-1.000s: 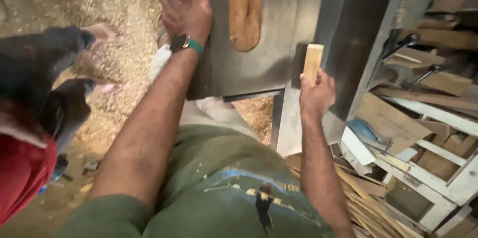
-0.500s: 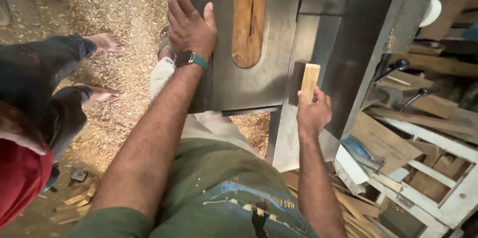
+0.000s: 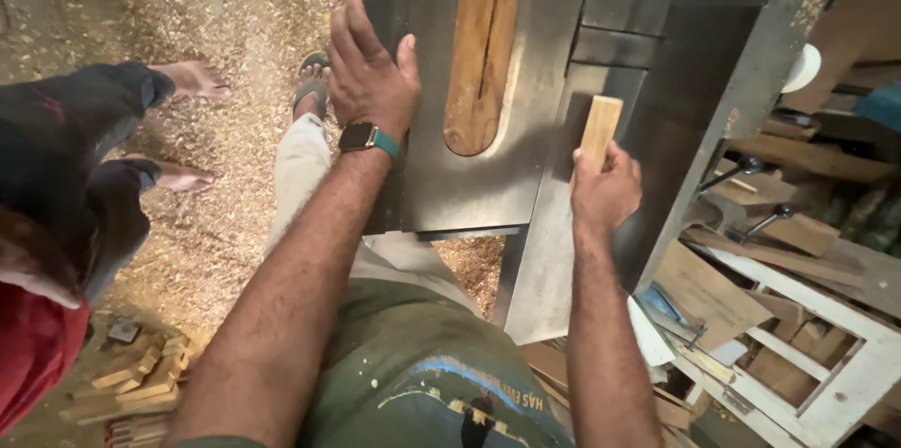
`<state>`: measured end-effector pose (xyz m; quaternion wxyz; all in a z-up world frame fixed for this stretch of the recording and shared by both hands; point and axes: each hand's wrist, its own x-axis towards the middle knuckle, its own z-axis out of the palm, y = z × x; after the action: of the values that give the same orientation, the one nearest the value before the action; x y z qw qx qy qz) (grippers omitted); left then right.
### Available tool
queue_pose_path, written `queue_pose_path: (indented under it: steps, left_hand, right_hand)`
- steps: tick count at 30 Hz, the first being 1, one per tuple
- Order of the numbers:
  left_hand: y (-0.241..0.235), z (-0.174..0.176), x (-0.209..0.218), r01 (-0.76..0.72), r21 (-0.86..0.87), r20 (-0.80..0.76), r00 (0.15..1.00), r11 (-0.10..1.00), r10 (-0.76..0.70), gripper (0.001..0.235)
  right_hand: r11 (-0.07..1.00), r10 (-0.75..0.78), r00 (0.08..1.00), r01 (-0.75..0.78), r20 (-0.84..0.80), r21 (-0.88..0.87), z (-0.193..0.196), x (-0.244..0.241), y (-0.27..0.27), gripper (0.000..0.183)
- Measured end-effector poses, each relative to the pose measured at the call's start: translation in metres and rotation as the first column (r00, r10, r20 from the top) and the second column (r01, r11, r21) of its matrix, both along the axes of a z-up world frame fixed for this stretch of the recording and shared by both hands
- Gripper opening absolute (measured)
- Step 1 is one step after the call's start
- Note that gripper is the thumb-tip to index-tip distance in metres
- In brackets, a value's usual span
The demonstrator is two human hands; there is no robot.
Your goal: The person uses a jointer to plane a piece of wood, repeatedly feeding the wood through the machine and then inspecting the results. They then carry a stack of planed wood across the workshop.
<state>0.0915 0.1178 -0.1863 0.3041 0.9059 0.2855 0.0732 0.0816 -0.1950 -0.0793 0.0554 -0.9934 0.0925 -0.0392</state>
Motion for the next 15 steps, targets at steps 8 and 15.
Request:
queue_pose_path:
  steps: [8,15]
  left_hand:
    - [0.0,0.002,0.001,-0.006,0.036,0.013,1.0,0.999,0.006,0.089]
    - [0.0,0.001,0.001,0.005,0.001,-0.028,1.0,1.0,-0.005,0.089]
  right_hand:
    - [0.998,-0.02,1.0,0.021,-0.003,0.052,0.0,0.044,0.017,0.038]
    - [0.997,-0.015,1.0,0.016,-0.013,0.07,0.0,0.057,0.02,0.037]
